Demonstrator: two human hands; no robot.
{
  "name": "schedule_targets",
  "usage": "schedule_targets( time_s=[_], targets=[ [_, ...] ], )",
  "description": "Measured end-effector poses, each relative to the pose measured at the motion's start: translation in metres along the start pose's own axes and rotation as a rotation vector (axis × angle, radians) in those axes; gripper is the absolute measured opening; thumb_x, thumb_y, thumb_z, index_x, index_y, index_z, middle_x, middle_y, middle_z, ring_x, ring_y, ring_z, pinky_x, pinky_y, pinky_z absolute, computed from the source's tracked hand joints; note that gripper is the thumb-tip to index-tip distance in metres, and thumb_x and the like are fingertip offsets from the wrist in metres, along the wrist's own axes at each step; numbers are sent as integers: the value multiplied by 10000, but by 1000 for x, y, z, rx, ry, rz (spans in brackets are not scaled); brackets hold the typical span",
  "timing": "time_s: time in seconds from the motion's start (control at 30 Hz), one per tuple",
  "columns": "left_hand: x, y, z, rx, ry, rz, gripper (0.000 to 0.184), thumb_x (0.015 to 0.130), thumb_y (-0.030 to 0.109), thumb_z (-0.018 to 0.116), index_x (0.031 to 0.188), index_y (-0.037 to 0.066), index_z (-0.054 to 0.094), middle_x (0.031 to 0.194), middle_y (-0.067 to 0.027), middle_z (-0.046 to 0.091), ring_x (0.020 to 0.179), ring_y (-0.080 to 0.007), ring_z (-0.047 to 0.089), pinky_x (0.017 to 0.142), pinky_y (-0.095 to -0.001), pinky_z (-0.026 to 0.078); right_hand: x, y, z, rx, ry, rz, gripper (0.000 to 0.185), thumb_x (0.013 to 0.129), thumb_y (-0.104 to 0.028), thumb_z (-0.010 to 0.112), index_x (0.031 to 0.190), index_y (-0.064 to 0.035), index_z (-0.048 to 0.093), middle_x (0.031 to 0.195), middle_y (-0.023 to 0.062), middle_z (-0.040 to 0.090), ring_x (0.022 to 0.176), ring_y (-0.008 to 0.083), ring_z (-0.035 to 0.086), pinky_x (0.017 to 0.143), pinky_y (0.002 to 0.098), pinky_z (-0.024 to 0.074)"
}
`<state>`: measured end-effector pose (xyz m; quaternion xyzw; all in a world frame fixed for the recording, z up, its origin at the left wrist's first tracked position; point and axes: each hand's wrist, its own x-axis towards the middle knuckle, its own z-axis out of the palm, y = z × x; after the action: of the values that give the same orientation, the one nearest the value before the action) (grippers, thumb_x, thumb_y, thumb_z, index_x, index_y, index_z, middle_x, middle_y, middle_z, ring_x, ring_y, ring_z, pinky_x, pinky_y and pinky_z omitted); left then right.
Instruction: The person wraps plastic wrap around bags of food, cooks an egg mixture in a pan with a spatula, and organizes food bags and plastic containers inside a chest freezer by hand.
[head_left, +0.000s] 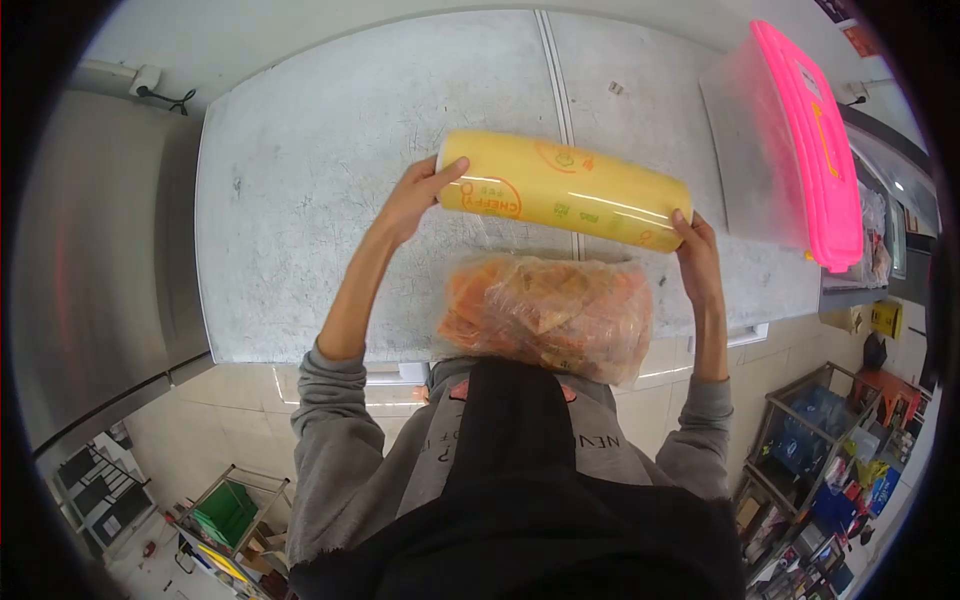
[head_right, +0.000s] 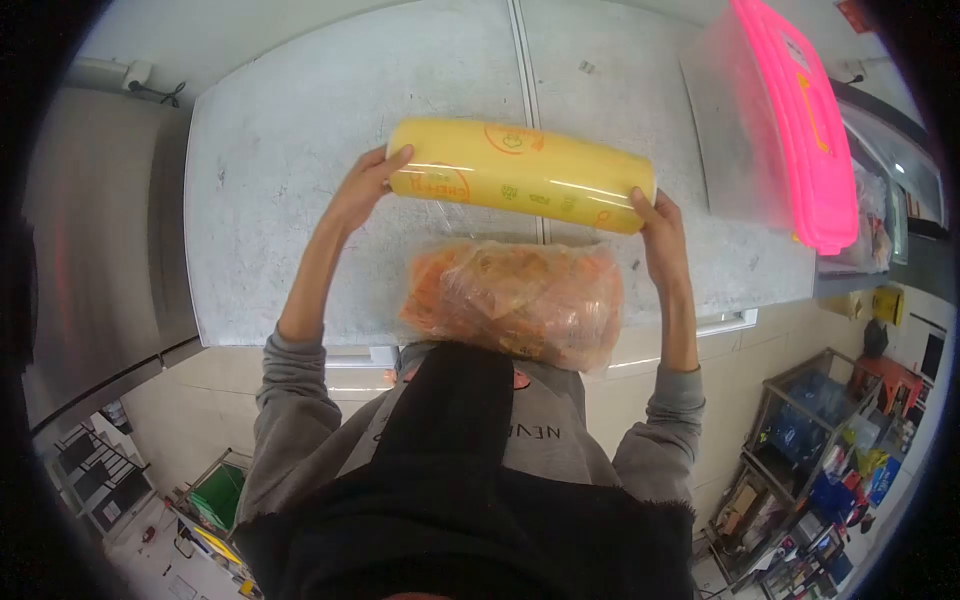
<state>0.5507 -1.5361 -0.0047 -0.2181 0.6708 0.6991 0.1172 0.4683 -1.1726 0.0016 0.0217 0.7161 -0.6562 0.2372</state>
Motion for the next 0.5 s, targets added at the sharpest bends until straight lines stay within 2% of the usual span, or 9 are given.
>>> schedule_targets(
  time_s=[0.07, 0.13, 0.17, 0.27, 0.33, 0.37, 0.43, 0.47, 0.5],
  targets=[
    [-16, 23, -6, 38, -49, 90, 520, 834, 431, 564, 1079, -28, 573, 969, -105, 618, 924, -155, 549, 838, -303, 408, -18, -32, 9, 31, 36, -112, 398, 862, -286, 544, 1074, 51, 545, 989, 91, 599, 949, 142, 525, 881, 286, 361],
    [-38, 37, -14, 178, -97, 238, 483, 855, 407, 543, 1082, -19, 578, 961, -89, 617, 905, -138, 541, 832, -297, 406, -35, -44, 7, 18, 17, -103, 390, 862, -278, 545, 1074, 49, 545, 985, 92, 602, 950, 145, 527, 885, 287, 362],
    [-48, 41, -18, 179, -89, 245, 483, 855, 407, 543, 1082, -19, 578, 961, -89, 617, 905, -138, 541, 832, -297, 406, -43, -48, 7, 9, 0, -90, 381, 862, -271, 545, 1073, 47, 546, 981, 93, 605, 951, 147, 530, 888, 288, 363],
    [-73, 40, -24, 222, -98, 186, 492, 863, 411, 530, 1091, -23, 571, 945, -77, 614, 897, -123, 527, 825, -278, 402, -61, -66, 8, 12, -62, 44, 363, 866, -259, 538, 1070, 42, 549, 958, 81, 612, 904, 130, 550, 845, 271, 388],
    [-87, 29, -28, 134, -62, -10, 488, 875, 408, 513, 1087, -28, 570, 947, -74, 613, 911, -115, 520, 815, -261, 400, -73, -65, 9, 35, -95, 149, 364, 873, -264, 529, 1075, 38, 550, 943, 71, 615, 846, 112, 571, 781, 247, 421],
    [-94, 21, -30, 132, -60, -13, 488, 875, 408, 513, 1087, -28, 570, 947, -74, 613, 911, -115, 520, 815, -261, 400, -81, -64, 9, 34, -97, 152, 364, 873, -264, 529, 1075, 38, 550, 943, 71, 615, 846, 112, 571, 781, 247, 421],
    [-107, 6, -33, 131, -109, -161, 492, 896, 402, 479, 1097, -41, 555, 934, -65, 608, 875, -112, 513, 818, -246, 400, -98, -60, 11, 70, -99, 308, 372, 874, -269, 528, 1077, 42, 547, 938, 69, 616, 831, 114, 577, 769, 244, 434],
    [-117, 0, -29, 132, -114, -166, 492, 896, 402, 479, 1097, -41, 555, 934, -65, 608, 875, -112, 513, 818, -246, 400, -105, -58, 8, 95, -133, 353, 382, 876, -243, 526, 1118, 53, 524, 1006, 90, 605, 916, 131, 566, 841, 259, 411],
    [-126, -5, -25, 106, -127, -104, 460, 900, 364, 490, 1105, -43, 545, 955, -66, 598, 879, -116, 512, 826, -253, 399, -113, -56, 9, 97, -129, 355, 382, 876, -243, 526, 1118, 53, 524, 1006, 90, 605, 916, 131, 566, 841, 259, 411]
  ],
)
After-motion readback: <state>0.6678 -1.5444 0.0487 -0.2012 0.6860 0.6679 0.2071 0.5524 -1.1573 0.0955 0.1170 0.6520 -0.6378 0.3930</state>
